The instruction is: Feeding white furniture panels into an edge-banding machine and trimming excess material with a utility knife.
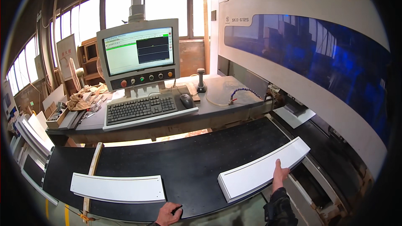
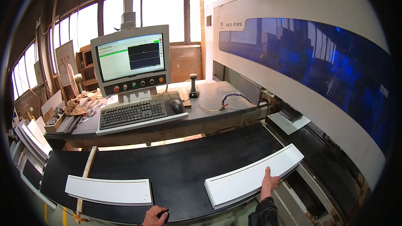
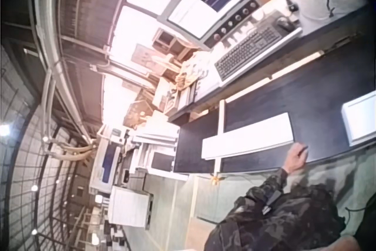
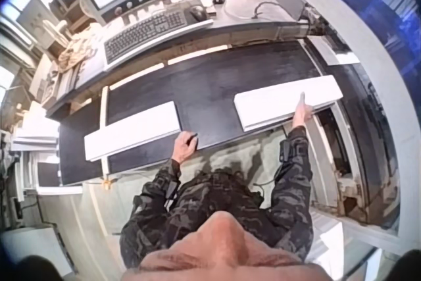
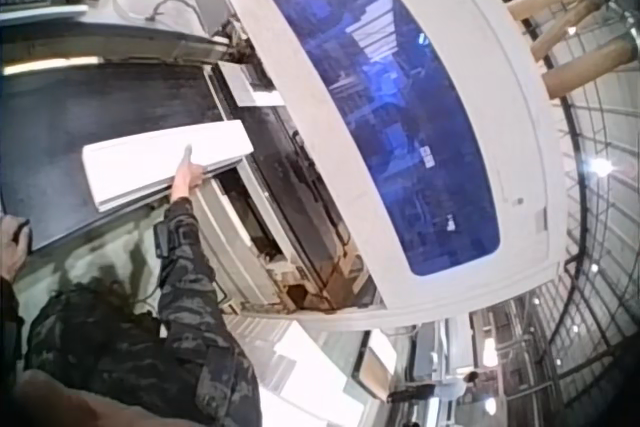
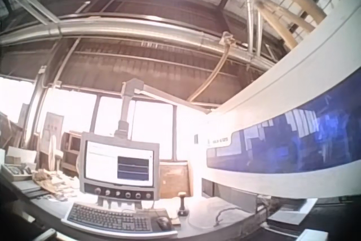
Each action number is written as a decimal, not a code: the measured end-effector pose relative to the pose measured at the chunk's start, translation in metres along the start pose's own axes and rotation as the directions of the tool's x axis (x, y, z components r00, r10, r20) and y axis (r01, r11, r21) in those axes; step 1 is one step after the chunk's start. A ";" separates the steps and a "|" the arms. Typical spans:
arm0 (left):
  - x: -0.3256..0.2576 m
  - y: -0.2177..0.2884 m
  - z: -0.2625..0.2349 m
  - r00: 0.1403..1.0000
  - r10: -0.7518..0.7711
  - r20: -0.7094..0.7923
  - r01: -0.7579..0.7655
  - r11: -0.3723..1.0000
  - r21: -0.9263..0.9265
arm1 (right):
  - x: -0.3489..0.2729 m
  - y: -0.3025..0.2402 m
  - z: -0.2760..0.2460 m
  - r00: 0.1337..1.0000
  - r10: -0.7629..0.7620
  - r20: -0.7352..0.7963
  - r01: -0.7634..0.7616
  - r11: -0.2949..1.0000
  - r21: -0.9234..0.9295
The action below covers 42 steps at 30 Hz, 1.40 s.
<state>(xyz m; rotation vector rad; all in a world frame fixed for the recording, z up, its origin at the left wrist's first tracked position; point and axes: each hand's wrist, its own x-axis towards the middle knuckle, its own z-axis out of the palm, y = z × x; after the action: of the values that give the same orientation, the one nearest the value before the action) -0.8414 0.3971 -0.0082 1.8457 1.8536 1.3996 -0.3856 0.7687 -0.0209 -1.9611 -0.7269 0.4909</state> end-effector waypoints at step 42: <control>-0.002 -0.009 0.002 1.000 0.013 -0.016 -0.013 1.000 0.021 | 0.015 0.021 0.016 0.997 -0.062 -0.048 0.067 0.992 0.106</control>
<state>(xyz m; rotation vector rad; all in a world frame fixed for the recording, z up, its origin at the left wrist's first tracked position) -0.8456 0.3986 -0.0164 1.8653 1.8745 1.4085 -0.3784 0.7813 -0.0479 -1.8368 -0.7189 0.4370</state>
